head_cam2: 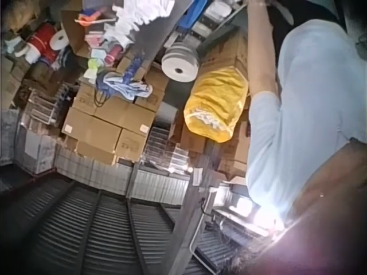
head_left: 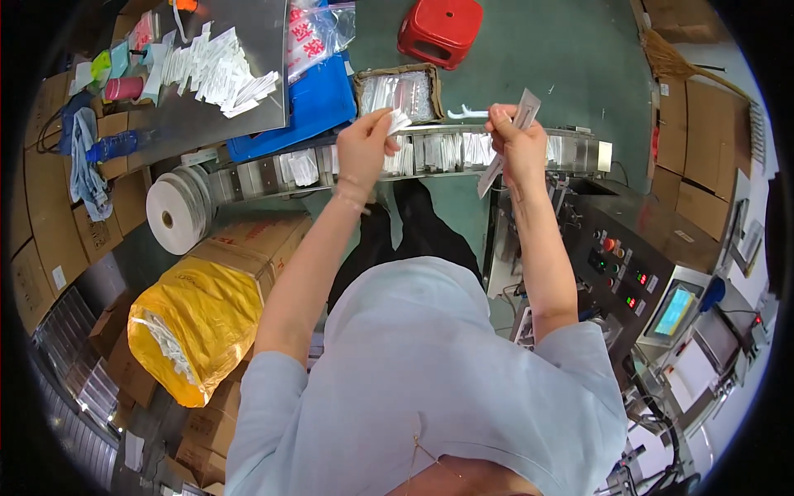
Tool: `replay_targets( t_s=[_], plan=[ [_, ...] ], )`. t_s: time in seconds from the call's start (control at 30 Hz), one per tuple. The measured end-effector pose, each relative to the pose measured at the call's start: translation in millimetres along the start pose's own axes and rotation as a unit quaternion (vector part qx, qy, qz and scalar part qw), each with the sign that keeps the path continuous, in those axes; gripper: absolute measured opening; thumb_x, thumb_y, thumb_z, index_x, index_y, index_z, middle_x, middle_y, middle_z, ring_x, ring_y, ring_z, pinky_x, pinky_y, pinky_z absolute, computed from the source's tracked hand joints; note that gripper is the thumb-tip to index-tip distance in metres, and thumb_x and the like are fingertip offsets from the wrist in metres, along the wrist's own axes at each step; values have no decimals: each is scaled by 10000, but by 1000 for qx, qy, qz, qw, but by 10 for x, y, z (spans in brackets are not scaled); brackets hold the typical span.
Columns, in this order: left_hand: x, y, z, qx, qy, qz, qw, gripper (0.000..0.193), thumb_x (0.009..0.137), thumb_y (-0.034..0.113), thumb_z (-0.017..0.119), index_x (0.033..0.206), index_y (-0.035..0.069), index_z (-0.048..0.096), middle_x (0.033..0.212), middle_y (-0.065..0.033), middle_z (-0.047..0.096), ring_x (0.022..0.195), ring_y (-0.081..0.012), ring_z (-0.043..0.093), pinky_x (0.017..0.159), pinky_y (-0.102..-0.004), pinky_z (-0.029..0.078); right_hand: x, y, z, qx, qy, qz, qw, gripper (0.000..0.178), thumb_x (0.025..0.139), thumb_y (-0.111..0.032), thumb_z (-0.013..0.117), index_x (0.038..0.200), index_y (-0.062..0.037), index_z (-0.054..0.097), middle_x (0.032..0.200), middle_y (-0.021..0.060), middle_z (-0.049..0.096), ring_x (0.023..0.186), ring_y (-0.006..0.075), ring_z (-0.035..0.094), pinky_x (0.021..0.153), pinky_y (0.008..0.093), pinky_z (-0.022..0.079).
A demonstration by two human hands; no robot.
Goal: Remove items from a conveyor belt, place them into clear plastic bags, and pack the filled bags into cardboard boxes.
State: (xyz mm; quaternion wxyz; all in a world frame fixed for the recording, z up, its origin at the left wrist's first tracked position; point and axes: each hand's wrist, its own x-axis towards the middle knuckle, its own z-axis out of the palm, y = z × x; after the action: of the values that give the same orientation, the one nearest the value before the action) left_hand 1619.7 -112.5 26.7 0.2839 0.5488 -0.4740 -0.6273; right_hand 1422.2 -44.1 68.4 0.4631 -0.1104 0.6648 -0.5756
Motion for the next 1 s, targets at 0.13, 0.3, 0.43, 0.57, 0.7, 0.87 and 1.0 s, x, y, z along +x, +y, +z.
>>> replay_targets(
  t_s=[0.13, 0.3, 0.43, 0.57, 0.7, 0.87, 1.0],
  plan=[
    [655, -347, 337, 101, -13, -31, 994, 283, 826, 143, 560, 1040, -39, 591, 702, -102, 626, 530, -121, 580, 472, -212, 439, -16, 166, -145, 15, 30, 18, 999, 139, 798, -149, 647, 847, -23, 615, 661, 6, 570, 468, 26, 374, 425, 180, 252],
    [1352, -1085, 350, 252, 6, -21, 967, 363, 825, 152, 549, 1120, -57, 528, 810, -135, 634, 530, -153, 596, 479, -240, 474, -9, 328, -153, 31, 65, 55, 996, 134, 796, -146, 649, 845, -24, 620, 661, 8, 570, 461, 28, 365, 418, 182, 249],
    [1125, -651, 481, 101, -26, -196, 975, 411, 828, 248, 557, 1091, -67, 523, 864, -149, 618, 658, -171, 620, 594, -282, 504, 38, 447, -244, 62, 80, 76, 992, 121, 796, -125, 644, 849, -20, 618, 658, 20, 573, 454, 32, 364, 411, 183, 254],
    [355, -127, 594, -185, -170, -211, 945, 302, 849, 219, 587, 1014, -31, 553, 889, -105, 613, 707, -156, 610, 632, -266, 501, 58, 525, -64, 126, 55, 105, 985, 107, 801, -89, 629, 873, -11, 611, 669, 42, 585, 443, 39, 369, 404, 184, 267],
    [-16, -23, 428, -245, -108, -145, 952, 246, 835, 170, 606, 986, -21, 566, 829, -80, 618, 680, -139, 599, 605, -243, 486, -83, 484, 283, 159, -23, 142, 977, 127, 815, -99, 615, 899, -5, 600, 678, 38, 576, 451, 41, 363, 409, 189, 269],
    [-286, 38, -180, -254, -63, -112, 959, 211, 835, 154, 605, 963, -12, 575, 793, -76, 623, 661, -139, 601, 599, -237, 486, -387, 442, 689, 99, -137, 151, 974, 174, 831, -128, 600, 934, 11, 581, 683, 23, 550, 471, 44, 351, 428, 194, 279],
    [-547, 52, -653, -265, 4, -113, 958, 157, 850, 129, 581, 925, -8, 583, 805, -83, 620, 684, -144, 601, 625, -246, 487, -553, 539, 922, 72, -203, 185, 959, 197, 836, -131, 592, 965, 16, 567, 702, 26, 548, 482, 51, 356, 435, 193, 285]
  ],
)
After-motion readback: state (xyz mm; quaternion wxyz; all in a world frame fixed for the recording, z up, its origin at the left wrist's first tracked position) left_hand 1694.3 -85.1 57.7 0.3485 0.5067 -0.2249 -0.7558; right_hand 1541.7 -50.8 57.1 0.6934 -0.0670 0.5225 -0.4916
